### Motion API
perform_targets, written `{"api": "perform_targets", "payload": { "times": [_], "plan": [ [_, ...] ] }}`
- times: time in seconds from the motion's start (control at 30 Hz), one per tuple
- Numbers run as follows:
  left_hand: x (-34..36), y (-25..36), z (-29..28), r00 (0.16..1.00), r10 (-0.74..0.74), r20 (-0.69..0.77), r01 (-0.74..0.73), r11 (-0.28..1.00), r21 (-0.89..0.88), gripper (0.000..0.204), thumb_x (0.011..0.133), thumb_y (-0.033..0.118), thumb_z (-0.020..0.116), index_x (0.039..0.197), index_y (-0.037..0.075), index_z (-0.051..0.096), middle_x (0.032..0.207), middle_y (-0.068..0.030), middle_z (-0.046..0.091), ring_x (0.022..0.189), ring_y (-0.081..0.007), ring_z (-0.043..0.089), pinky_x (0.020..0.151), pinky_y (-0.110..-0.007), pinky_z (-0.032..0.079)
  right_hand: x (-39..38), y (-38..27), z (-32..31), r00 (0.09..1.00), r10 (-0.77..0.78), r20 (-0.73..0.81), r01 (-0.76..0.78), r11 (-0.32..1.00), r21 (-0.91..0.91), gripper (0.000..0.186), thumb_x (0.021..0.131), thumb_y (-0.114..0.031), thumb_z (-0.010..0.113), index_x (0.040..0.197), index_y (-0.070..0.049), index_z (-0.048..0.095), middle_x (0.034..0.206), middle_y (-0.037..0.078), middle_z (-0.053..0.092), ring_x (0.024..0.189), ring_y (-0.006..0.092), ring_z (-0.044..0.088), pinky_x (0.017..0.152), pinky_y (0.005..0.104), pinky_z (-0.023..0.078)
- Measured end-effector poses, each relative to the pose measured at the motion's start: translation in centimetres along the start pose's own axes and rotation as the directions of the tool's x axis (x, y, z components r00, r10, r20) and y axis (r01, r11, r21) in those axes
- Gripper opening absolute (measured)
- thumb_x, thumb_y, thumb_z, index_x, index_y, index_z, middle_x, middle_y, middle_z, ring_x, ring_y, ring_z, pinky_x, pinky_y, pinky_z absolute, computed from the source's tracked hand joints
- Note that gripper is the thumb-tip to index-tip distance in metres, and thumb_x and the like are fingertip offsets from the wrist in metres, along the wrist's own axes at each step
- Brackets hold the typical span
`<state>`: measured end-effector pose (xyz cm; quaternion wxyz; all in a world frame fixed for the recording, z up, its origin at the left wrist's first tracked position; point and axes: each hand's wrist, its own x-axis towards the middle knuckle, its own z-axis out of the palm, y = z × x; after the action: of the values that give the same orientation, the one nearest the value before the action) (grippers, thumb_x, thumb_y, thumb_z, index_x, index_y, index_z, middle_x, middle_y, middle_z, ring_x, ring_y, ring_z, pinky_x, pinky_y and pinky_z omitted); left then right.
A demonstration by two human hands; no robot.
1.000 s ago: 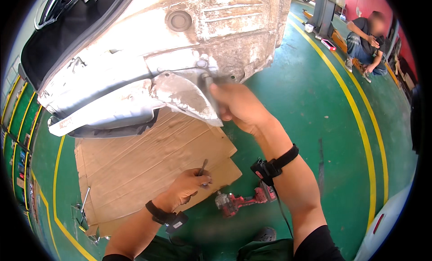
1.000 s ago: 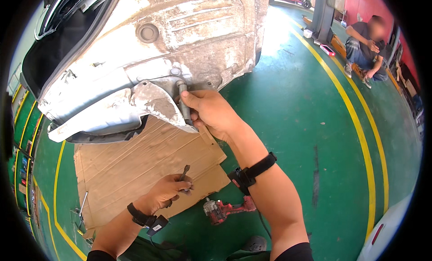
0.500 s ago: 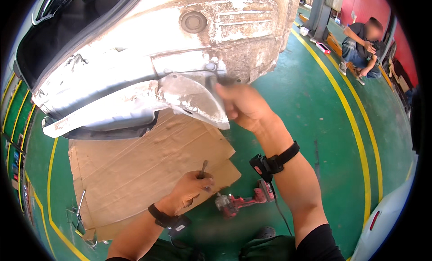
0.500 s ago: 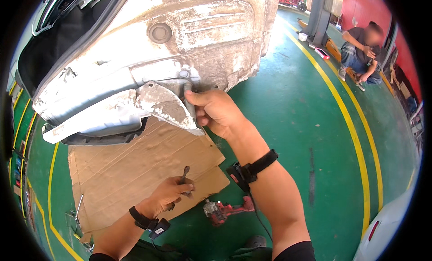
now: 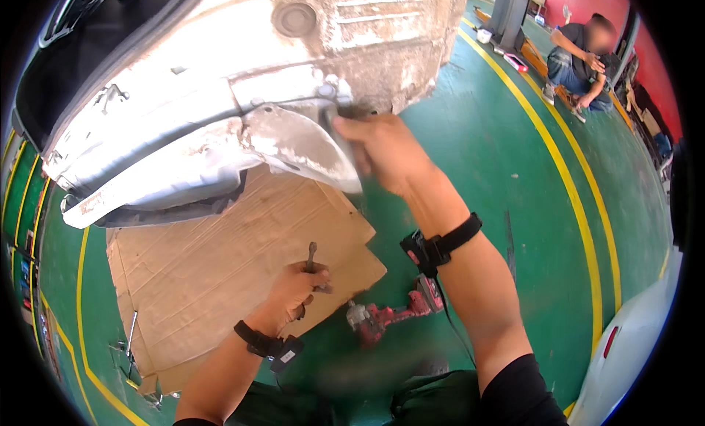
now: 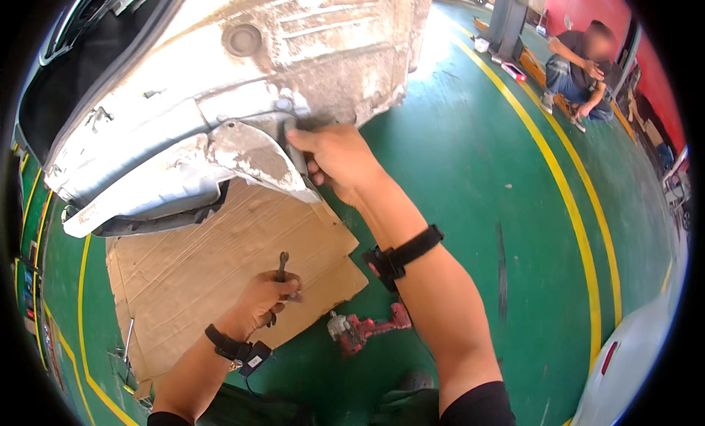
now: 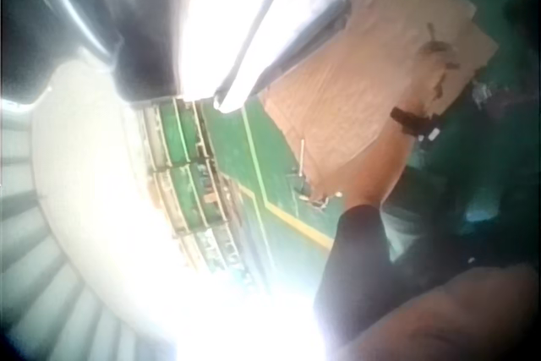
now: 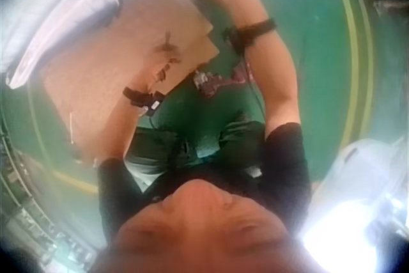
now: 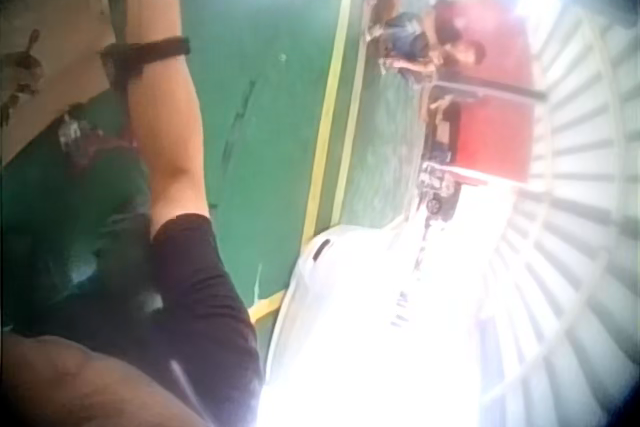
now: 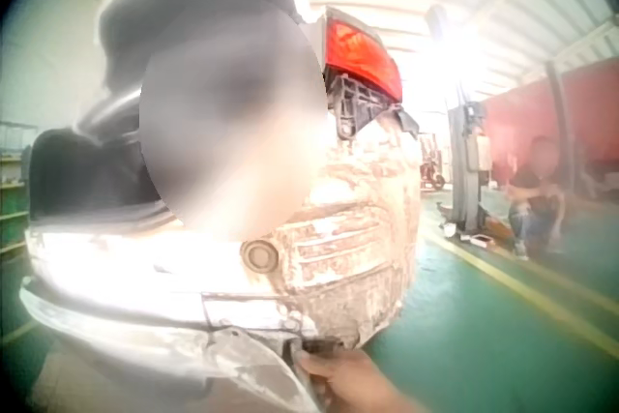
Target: The person uses an impact wrench and pliers to remove bolts and a metal bracket from the rear frame of a damaged car, then handles a plastic bumper trim piece while working on the floor.
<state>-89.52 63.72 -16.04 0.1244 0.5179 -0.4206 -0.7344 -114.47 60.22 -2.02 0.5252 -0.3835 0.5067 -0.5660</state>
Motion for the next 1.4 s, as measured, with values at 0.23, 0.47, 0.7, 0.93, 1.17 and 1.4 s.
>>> {"api": "perform_targets", "payload": {
  "times": [0.23,0.47,0.7,0.93,1.17,1.4],
  "plan": [
    [0.9,0.2,-0.2,0.995,0.047,-0.091,-0.032,0.986,0.165,0.022,0.093,0.015,0.070,0.110,0.002,0.065,0.091,-0.0048,0.066,0.078,-0.0131,0.065,0.049,-0.024,0.032,-0.1,1.6,-2.3,0.997,-0.041,-0.062,0.051,0.985,0.163,0.028,0.093,-0.024,0.073,0.084,0.002,0.068,0.075,0.009,0.068,0.057,0.0130,0.055,0.048,0.0259,0.038],
    [2.3,-2.3,-0.6,0.998,0.001,-0.058,0.008,0.989,0.144,0.022,0.093,0.019,0.072,0.110,0.007,0.065,0.094,-0.0031,0.068,0.083,-0.0116,0.065,0.050,-0.022,0.031,-4.7,17.7,-11.9,0.957,0.241,-0.160,-0.286,0.867,-0.408,0.035,0.093,-0.035,0.066,0.079,-0.003,0.072,0.070,0.005,0.068,0.057,0.0142,0.058,0.052,0.0314,0.046],
    [6.3,-8.5,-2.4,0.981,-0.150,-0.120,0.175,0.956,0.234,0.021,0.093,0.018,0.069,0.110,0.007,0.063,0.095,-0.0036,0.070,0.087,-0.0154,0.070,0.050,-0.024,0.031,-12.6,30.7,-11.0,0.964,0.161,-0.212,-0.266,0.529,-0.806,0.036,0.086,-0.033,0.064,0.090,0.001,0.074,0.082,0.022,0.072,0.075,0.0397,0.071,0.074,0.0494,0.056],
    [11.6,-13.3,-4.2,0.965,-0.130,-0.226,0.208,0.907,0.367,0.018,0.090,0.019,0.069,0.103,0.007,0.067,0.085,-0.0032,0.067,0.075,-0.0138,0.065,0.050,-0.028,0.035,-10.3,33.1,-6.9,0.957,0.285,-0.054,-0.199,0.511,-0.836,0.038,0.085,-0.034,0.063,0.089,0.003,0.071,0.081,0.026,0.071,0.079,0.0447,0.069,0.077,0.0508,0.056],
    [13.5,-16.0,-5.3,0.955,0.026,-0.295,0.052,0.966,0.254,0.020,0.090,0.016,0.066,0.107,0.005,0.070,0.083,-0.0018,0.066,0.067,-0.0127,0.058,0.048,-0.028,0.038,-7.3,35.9,-4.1,0.909,0.397,-0.123,-0.401,0.760,-0.511,0.043,0.085,-0.031,0.065,0.099,0.009,0.069,0.072,0.024,0.070,0.068,0.0319,0.074,0.075,0.0442,0.058],
    [14.1,-17.6,-8.0,0.924,0.036,-0.380,0.103,0.935,0.339,0.030,0.086,0.005,0.063,0.115,0.001,0.070,0.085,-0.0056,0.068,0.063,-0.0131,0.057,0.049,-0.030,0.039,-6.9,37.1,-3.7,0.998,0.030,-0.057,-0.060,0.756,-0.652,0.032,0.090,-0.022,0.061,0.108,0.003,0.069,0.091,0.028,0.072,0.080,0.0393,0.073,0.077,0.0470,0.058]
  ]
}}
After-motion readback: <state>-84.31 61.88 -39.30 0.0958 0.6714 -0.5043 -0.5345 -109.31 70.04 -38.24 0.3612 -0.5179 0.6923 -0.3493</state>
